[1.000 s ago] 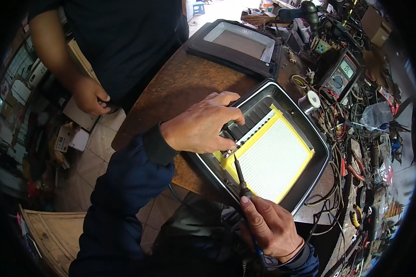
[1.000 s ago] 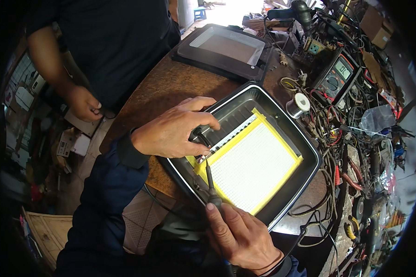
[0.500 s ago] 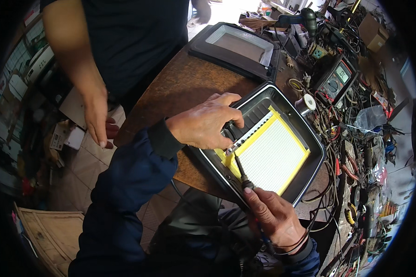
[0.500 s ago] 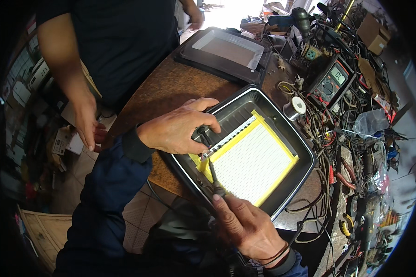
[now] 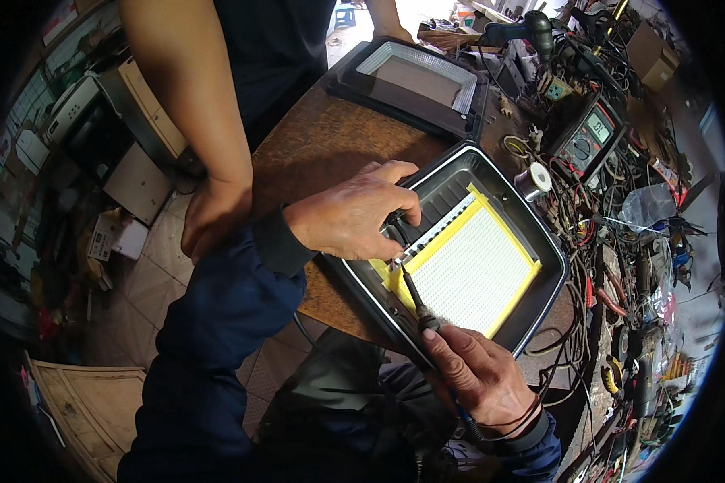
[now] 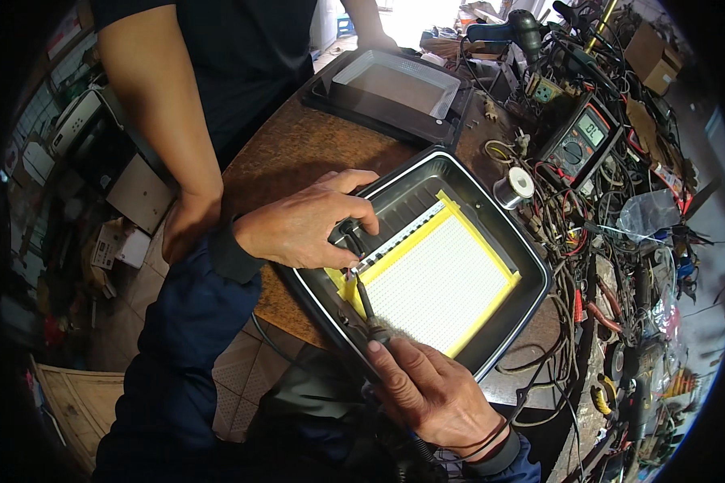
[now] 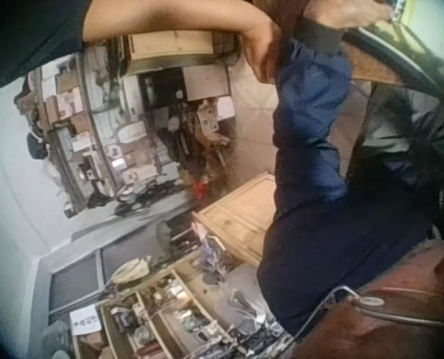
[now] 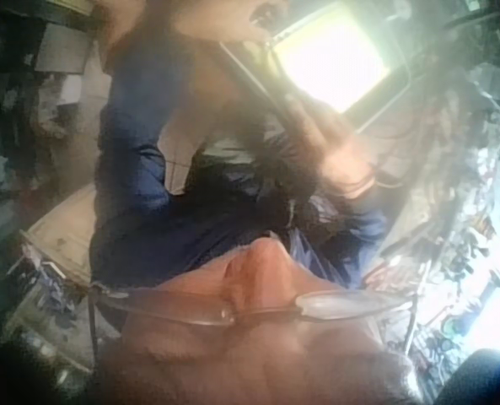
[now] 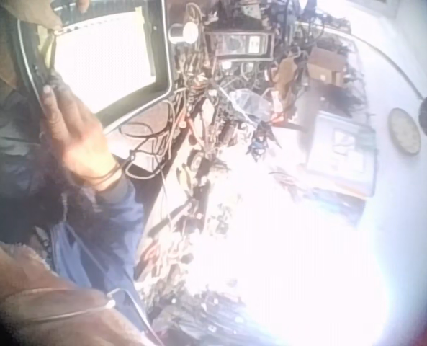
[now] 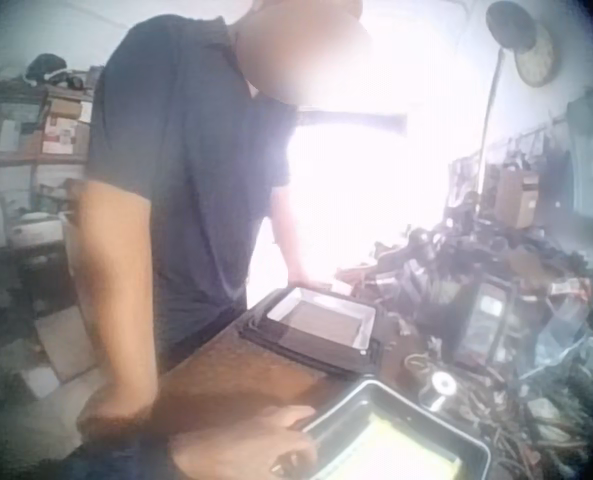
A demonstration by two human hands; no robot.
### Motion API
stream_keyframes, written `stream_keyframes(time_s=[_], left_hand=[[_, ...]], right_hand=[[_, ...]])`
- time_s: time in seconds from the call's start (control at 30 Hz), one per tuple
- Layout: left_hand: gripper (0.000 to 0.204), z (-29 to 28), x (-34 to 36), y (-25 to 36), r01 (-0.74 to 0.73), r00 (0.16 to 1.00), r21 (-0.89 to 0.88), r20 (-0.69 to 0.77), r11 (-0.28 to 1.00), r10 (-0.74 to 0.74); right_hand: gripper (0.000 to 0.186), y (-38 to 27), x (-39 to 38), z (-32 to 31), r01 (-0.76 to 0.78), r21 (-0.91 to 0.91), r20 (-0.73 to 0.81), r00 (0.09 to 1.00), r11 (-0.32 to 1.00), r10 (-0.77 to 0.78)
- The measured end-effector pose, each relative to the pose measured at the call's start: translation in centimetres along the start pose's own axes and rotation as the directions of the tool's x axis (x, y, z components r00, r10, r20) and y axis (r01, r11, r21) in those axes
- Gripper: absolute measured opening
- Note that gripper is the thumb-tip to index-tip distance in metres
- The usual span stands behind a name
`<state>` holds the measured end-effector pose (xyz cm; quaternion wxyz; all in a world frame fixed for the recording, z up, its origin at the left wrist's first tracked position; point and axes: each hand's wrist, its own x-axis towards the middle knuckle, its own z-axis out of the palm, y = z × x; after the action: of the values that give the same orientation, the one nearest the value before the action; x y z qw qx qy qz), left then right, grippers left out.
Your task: The person uses a soldering iron and solder wire to attach wires to a rectangular LED panel. They then connect a power cable to the panel and test the connection.
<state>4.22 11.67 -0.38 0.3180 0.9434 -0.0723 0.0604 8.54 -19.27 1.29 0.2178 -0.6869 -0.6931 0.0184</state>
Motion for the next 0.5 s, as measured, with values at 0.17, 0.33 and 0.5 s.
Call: stream_keyframes(time_s=[0.17,0.33,0.5], left_hand=[[0.042,-0.09,0.02,0.21,0.018,1.000,-0.001,0.011,1.000,-0.018],[0.043,0.01,-0.06,-0.12,-0.037,0.999,0.004,-0.009,0.999,0.037],[0.043,0.07,-0.09,-0.28,-0.076,0.997,0.022,-0.018,0.997,0.077]], right_hand=[[0.075,-0.01,0.07,-0.01,0.004,-0.018,0.007,1.000,1.000,-0.004],[0.076,0.07,0.03,0.19,0.017,-0.026,-0.007,1.000,1.000,-0.018],[0.075,0.03,0.10,0.27,0.022,-0.030,-0.013,1.000,0.999,-0.022]])
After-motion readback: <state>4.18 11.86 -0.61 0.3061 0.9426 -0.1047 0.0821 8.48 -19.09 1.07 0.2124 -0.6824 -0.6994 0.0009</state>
